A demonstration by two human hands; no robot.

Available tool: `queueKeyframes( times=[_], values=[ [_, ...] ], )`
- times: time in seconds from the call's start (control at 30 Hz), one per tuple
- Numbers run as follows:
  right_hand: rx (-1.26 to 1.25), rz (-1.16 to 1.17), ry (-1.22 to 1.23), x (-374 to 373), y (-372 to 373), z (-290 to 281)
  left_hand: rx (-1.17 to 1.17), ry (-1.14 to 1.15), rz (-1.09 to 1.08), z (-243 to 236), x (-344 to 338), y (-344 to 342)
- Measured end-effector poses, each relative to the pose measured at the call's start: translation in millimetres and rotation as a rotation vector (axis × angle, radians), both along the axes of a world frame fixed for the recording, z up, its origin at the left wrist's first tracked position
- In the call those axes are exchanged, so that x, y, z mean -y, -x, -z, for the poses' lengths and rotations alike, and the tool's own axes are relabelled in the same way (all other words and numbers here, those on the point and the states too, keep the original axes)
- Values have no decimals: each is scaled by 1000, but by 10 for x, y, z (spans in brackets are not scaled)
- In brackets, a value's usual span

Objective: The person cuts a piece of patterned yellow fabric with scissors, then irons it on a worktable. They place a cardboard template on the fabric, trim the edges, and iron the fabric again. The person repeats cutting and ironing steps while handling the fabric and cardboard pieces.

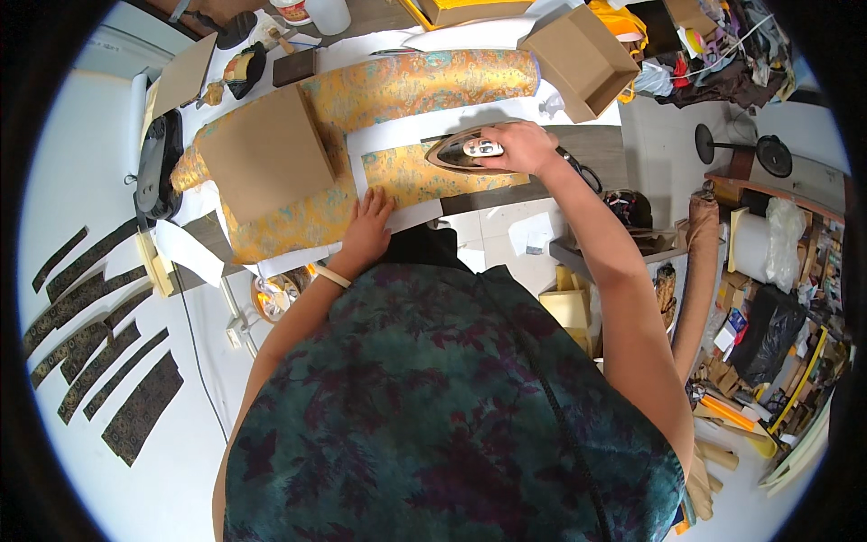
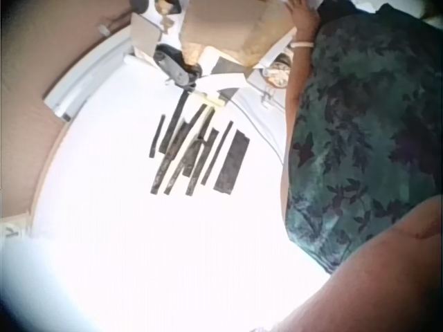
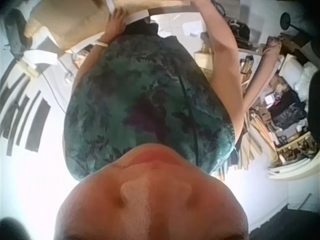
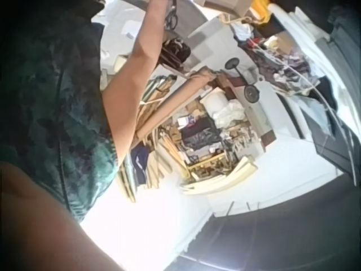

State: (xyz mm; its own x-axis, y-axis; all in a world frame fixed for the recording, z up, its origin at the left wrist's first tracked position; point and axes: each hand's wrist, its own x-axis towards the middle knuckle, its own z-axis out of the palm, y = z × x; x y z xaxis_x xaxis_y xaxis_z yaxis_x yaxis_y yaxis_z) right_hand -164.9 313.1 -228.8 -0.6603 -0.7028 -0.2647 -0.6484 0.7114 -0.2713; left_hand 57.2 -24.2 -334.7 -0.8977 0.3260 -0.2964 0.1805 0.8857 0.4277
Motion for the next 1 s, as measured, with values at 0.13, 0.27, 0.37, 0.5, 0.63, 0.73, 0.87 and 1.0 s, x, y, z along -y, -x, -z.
queueKeyframes(
  times=[0.13,0.27,0.37,0.5,0.63,0.73,0.87,1.0],
  values=[
    [-7,-11,33,-52,-127,-21,2,-14,-7,-5,10,-14],
    [15,-27,-7,-123,-290,-78,12,9,-6,-6,17,-16],
    [4,-36,0,-190,-400,-96,23,7,-11,-12,22,-17],
    [-2,-58,-3,-266,-470,-62,27,-1,-19,-42,7,5],
    [-32,52,100,-152,-537,-120,39,-5,-33,-58,-3,8],
    [140,360,137,130,-650,-149,30,-15,-43,-43,11,-7],
    [197,484,257,390,-789,33,-8,-46,-48,-49,9,-10],
    [297,575,234,659,-850,43,2,-50,-48,-36,24,-30]
  ],
)
